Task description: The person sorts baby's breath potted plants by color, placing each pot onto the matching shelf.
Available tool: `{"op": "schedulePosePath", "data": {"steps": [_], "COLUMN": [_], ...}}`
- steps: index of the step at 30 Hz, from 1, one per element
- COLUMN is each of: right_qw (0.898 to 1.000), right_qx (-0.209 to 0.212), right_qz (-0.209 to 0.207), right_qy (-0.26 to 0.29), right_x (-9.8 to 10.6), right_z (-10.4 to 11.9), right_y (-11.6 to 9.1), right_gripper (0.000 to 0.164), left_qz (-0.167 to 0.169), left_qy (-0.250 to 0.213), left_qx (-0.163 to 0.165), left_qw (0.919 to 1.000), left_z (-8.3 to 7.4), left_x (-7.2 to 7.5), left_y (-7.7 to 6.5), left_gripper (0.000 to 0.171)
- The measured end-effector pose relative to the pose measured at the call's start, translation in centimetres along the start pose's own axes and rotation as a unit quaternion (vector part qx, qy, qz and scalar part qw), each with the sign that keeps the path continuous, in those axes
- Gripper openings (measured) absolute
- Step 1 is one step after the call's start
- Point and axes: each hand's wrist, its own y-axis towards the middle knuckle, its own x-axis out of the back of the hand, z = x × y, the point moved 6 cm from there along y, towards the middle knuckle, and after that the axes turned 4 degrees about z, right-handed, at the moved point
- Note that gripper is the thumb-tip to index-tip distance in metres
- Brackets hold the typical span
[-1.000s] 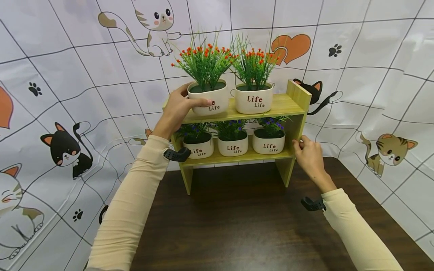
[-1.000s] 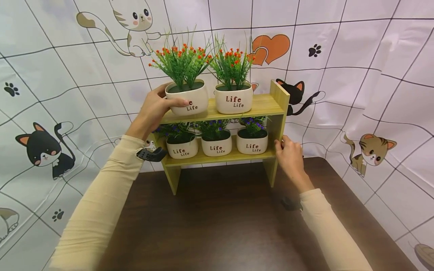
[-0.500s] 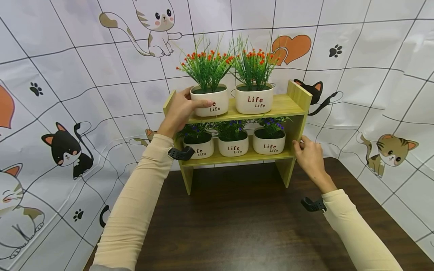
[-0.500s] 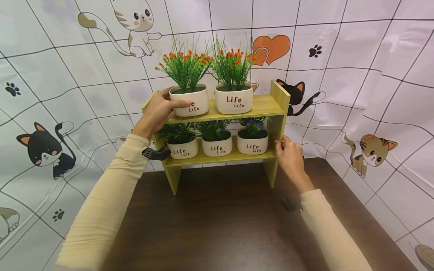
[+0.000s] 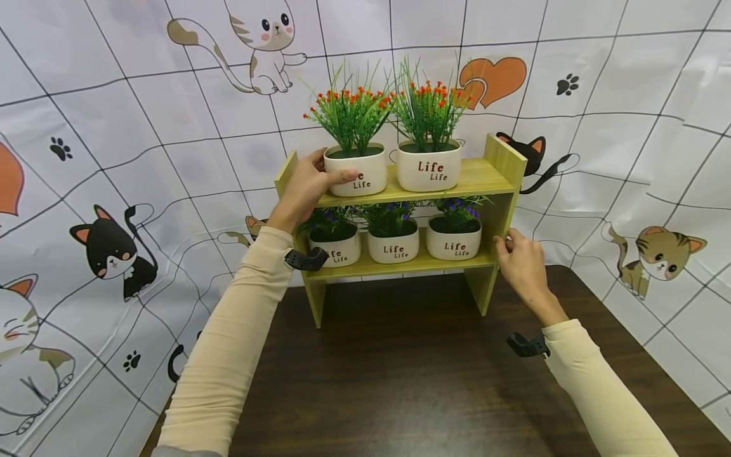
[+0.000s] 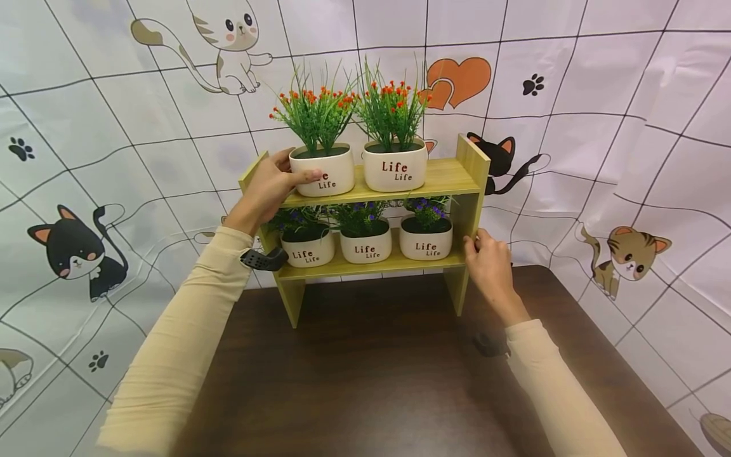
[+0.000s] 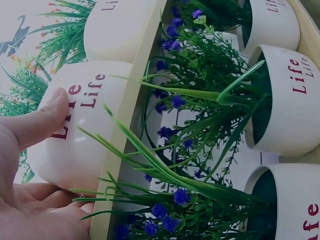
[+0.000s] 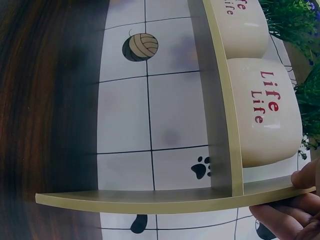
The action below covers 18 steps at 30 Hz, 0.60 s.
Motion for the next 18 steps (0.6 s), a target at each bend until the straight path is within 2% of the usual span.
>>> {"op": "schedulePosePath", "data": {"steps": [12, 15, 18], "right_qw": [1.0, 1.0, 1.0], "right_qx": [0.001, 0.006, 0.008], "right_qz": [0.001, 0.0, 0.002], "right_qy": [0.003, 0.0, -0.001], "right_x": [-0.02, 0.05, 0.11], "right_z": [-0.01, 0.03, 0.07], "right_y": [-0.1, -0.07, -0.02], "right_gripper": [0.021, 0.02, 0.02], "left_qz": [0.003, 0.0, -0.008], "left_qy": [0.036, 0.049, 0.062], "left_qx": [0.015, 0.014, 0.02], "left_qw": [0.9992, 0.9987, 0.9978], "left_z": [-0.09, -0.19, -0.37], "left_x": [-0.36, -0.24, 0.05], "left_y": [-0.11, -0.05, -0.17], "left_gripper": [0.068, 0.074, 0.095]}}
